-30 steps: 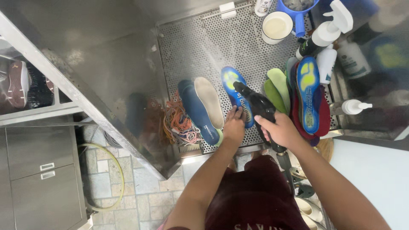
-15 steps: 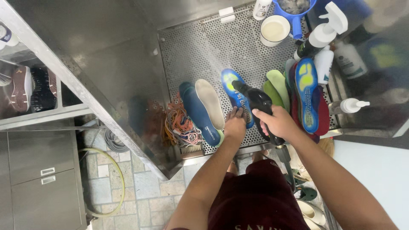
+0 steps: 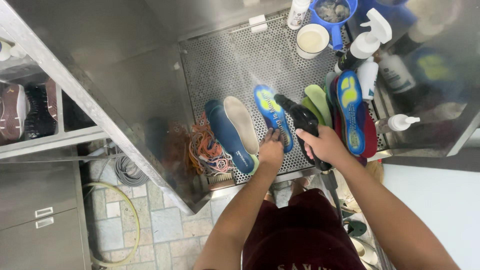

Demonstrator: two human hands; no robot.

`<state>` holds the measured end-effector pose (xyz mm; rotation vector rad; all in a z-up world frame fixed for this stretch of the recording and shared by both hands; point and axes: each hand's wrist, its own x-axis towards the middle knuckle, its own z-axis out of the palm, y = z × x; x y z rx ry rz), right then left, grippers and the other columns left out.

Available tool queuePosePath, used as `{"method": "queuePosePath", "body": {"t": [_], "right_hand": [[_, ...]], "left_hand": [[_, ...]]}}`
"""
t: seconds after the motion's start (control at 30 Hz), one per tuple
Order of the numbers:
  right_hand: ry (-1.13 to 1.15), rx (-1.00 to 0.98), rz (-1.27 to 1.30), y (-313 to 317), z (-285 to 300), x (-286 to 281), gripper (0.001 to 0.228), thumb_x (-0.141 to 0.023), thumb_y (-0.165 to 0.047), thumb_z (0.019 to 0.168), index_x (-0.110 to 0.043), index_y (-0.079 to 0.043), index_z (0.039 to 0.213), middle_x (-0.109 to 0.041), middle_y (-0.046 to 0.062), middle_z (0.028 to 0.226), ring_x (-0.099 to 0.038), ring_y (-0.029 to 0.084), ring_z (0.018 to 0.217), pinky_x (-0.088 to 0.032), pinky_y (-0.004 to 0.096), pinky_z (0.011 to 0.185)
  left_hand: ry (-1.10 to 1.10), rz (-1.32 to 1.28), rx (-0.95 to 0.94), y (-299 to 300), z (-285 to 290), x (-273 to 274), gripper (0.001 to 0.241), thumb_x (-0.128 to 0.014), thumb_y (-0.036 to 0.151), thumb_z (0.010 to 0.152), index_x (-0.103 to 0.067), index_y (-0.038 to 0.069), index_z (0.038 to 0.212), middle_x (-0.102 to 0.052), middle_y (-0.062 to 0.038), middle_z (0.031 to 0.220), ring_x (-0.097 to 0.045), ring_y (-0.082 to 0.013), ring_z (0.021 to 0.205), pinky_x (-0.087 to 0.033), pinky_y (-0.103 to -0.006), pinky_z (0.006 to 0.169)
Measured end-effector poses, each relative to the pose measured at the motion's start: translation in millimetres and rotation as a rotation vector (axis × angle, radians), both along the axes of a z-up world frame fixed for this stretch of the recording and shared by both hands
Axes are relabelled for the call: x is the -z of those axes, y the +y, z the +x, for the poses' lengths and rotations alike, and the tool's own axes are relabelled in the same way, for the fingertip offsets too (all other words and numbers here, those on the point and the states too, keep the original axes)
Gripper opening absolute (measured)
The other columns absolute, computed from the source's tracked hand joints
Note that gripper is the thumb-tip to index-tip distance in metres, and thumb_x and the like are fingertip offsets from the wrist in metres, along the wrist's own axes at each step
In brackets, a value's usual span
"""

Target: The person uses a handheld pressure washer to clean multiple shoe insoles on a perforated metal tray. They handle each insole individually, spraying both sides and flipping them over to ensure thorough coverage. The insoles are placed back on the tray after cleaning.

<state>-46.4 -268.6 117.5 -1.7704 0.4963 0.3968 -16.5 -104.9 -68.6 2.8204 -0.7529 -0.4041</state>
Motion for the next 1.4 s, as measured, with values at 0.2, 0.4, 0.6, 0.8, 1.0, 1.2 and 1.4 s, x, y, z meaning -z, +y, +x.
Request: {"method": "queuePosePath", "body": {"t": [0.2,0.4,0.6,0.8,1.0,1.2,1.4], "right_hand": [[0.025,-0.046,-0.008,2,6,-12,0.046,-0.065,-0.036,0.095,-0.061,0.001,0.069,-0.060,0.008,0.054,-0.059,0.018,0.044,-0.048,0.035,0.046],[0.103,-0.090,0.012,5,-29,-26,0.043,-0.067,-0.036,0.092,-0.060,0.000,0.068,-0.058,0.007,0.053,-0.058,0.019,0.041,-0.047,0.035,0.043],[0.184,-0.165,-0.034,1,-50,-32,0.052,-0.068,-0.041,0.093,-0.059,0.001,0.063,-0.059,0.009,0.050,-0.059,0.018,0.043,-0.049,0.034,0.047],[0.202,-0.079,-0.068,-4,-49,-40,0.046,-0.067,-0.040,0.091,-0.059,0.000,0.069,-0.059,0.008,0.052,-0.059,0.020,0.043,-0.048,0.036,0.047],[0.208,-0.035,-0.074,-7,-52,-35,0.043,-0.067,-0.039,0.092,-0.057,-0.001,0.076,-0.058,0.008,0.054,-0.058,0.020,0.043,-0.048,0.036,0.047],[0.067,-0.038,-0.055,-14,-69,-20,0.037,-0.070,-0.037,0.091,-0.063,-0.003,0.081,-0.064,0.005,0.065,-0.061,0.015,0.060,-0.050,0.033,0.060],[0.058,0.114,0.052,-32,-98,-1,0.032,-0.075,-0.034,0.085,-0.069,-0.009,0.103,-0.071,0.003,0.085,-0.066,0.012,0.078,-0.053,0.030,0.075]], "left_hand": [[-0.046,-0.038,0.003,0,0,-2,0.046,-0.056,0.013,0.089,-0.064,0.009,0.135,-0.049,-0.006,0.154,-0.037,-0.0282,0.147,-0.039,-0.0456,0.112],[-0.162,-0.245,0.004,4,-29,8,0.038,-0.057,0.008,0.091,-0.068,0.000,0.127,-0.063,-0.008,0.139,-0.056,-0.0279,0.132,-0.048,-0.0374,0.109],[-0.261,-0.185,0.091,5,-36,21,0.036,-0.059,0.010,0.088,-0.069,-0.001,0.121,-0.065,-0.013,0.132,-0.060,-0.0292,0.124,-0.049,-0.0383,0.108],[-0.236,-0.219,0.090,5,-27,22,0.041,-0.058,0.010,0.086,-0.069,-0.001,0.124,-0.066,-0.013,0.133,-0.061,-0.0285,0.118,-0.048,-0.0398,0.102],[-0.248,-0.251,0.091,6,-28,26,0.040,-0.058,0.010,0.087,-0.069,0.001,0.125,-0.067,-0.011,0.132,-0.063,-0.0270,0.120,-0.049,-0.0383,0.104],[-0.023,-0.156,0.125,7,-8,-6,0.037,-0.057,0.009,0.090,-0.067,0.005,0.126,-0.066,-0.009,0.131,-0.063,-0.0280,0.118,-0.050,-0.0377,0.105],[-0.219,-0.061,0.402,-13,87,-20,0.038,-0.060,0.016,0.084,-0.067,0.020,0.121,-0.054,-0.009,0.148,-0.041,-0.0302,0.139,-0.038,-0.0551,0.105]]}}
